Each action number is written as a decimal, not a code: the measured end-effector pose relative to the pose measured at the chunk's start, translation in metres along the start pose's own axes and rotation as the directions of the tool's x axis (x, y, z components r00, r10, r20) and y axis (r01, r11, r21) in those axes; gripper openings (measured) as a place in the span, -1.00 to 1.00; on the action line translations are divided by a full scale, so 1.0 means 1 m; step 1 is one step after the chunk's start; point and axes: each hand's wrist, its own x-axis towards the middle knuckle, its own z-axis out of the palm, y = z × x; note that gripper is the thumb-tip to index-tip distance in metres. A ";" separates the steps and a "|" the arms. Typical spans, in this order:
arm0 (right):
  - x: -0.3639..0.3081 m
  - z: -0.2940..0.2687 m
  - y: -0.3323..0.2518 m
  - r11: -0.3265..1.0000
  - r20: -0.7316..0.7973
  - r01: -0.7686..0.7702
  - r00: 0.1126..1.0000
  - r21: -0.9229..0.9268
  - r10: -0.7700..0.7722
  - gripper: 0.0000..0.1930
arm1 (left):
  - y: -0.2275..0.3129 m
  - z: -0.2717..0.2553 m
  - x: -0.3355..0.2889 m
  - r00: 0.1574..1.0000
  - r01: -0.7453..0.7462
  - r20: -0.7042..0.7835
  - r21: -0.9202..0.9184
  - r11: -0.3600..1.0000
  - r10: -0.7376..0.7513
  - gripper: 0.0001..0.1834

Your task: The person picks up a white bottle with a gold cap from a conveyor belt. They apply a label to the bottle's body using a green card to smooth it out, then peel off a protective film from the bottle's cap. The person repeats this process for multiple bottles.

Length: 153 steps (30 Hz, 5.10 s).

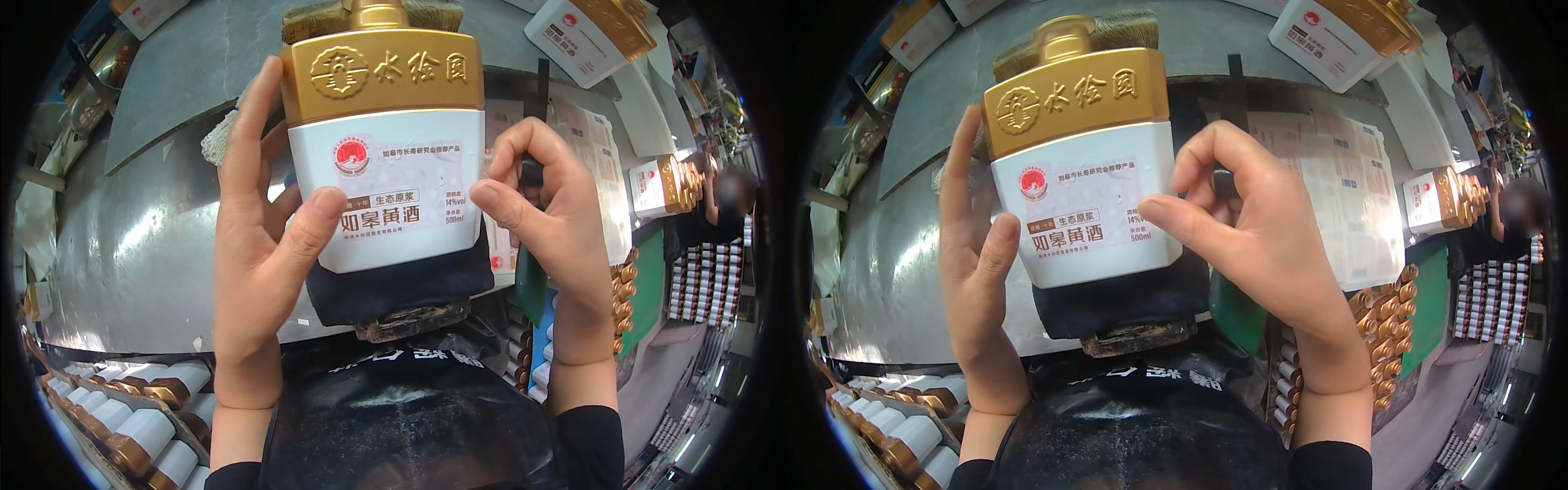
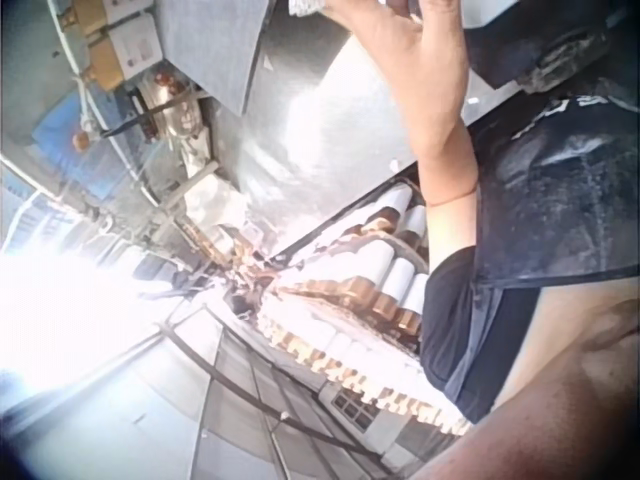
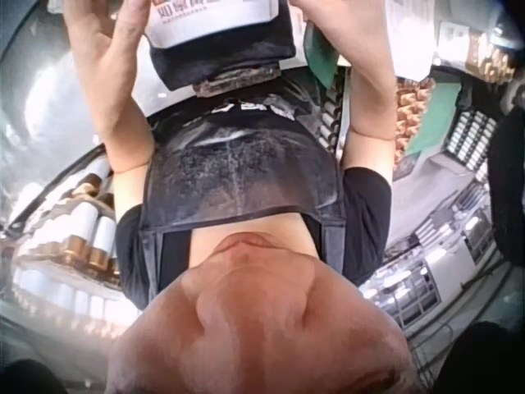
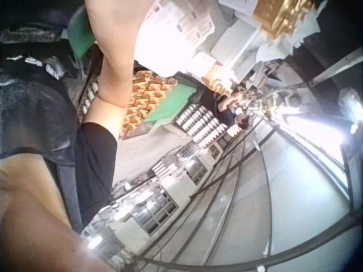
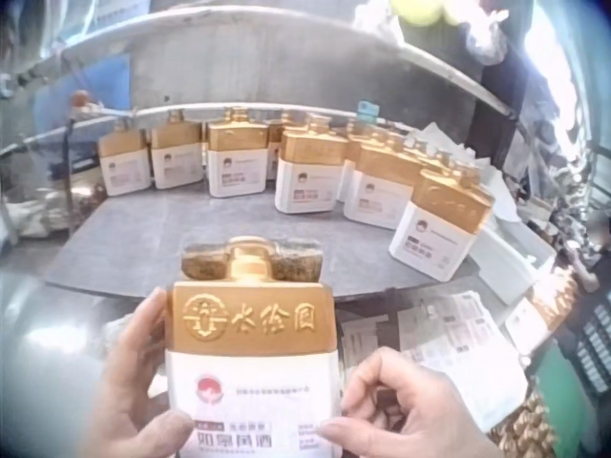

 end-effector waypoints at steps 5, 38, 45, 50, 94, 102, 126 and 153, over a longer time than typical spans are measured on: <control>0.019 0.002 0.002 0.964 -0.002 0.180 0.983 -0.196 -0.183 -0.64 | 0.002 0.011 0.010 0.999 -0.025 -0.021 0.054 0.998 0.026 -0.07; 0.048 -0.064 0.031 0.875 -0.079 -0.009 0.995 0.484 0.054 -0.62 | 0.004 -0.006 -0.008 0.988 0.086 0.140 -0.144 0.986 -0.065 0.01; 0.005 -0.017 -0.017 0.850 0.003 0.428 0.893 -0.306 -0.449 -0.60 | -0.002 -0.005 -0.010 0.992 0.070 0.115 -0.081 0.994 -0.060 0.06; 0.035 0.023 -0.045 0.391 0.198 0.650 0.643 -0.651 -0.740 -0.59 | -0.003 -0.011 -0.013 0.990 0.063 0.132 -0.056 0.996 -0.055 0.10; -0.001 0.042 -0.018 0.270 0.404 0.824 0.496 -0.498 -0.768 -0.81 | -0.001 -0.016 -0.023 0.995 0.054 -0.066 -0.281 0.958 -0.076 -0.50; 0.012 0.058 0.008 0.201 0.223 0.862 0.334 -0.465 -0.916 -0.84 | -0.009 -0.029 -0.025 0.981 0.085 -0.152 -0.238 0.968 -0.124 -0.48; 0.021 -0.178 0.183 0.638 -0.158 0.028 0.960 -0.769 -0.233 -0.76 | -0.022 -0.027 0.021 0.919 0.131 -0.362 -0.098 0.987 -0.158 -0.59; -0.145 -0.133 0.164 0.413 -0.214 -0.122 0.959 -0.903 -0.186 -0.62 | -0.019 -0.045 0.014 0.941 0.100 -0.311 -0.132 0.986 -0.137 -0.57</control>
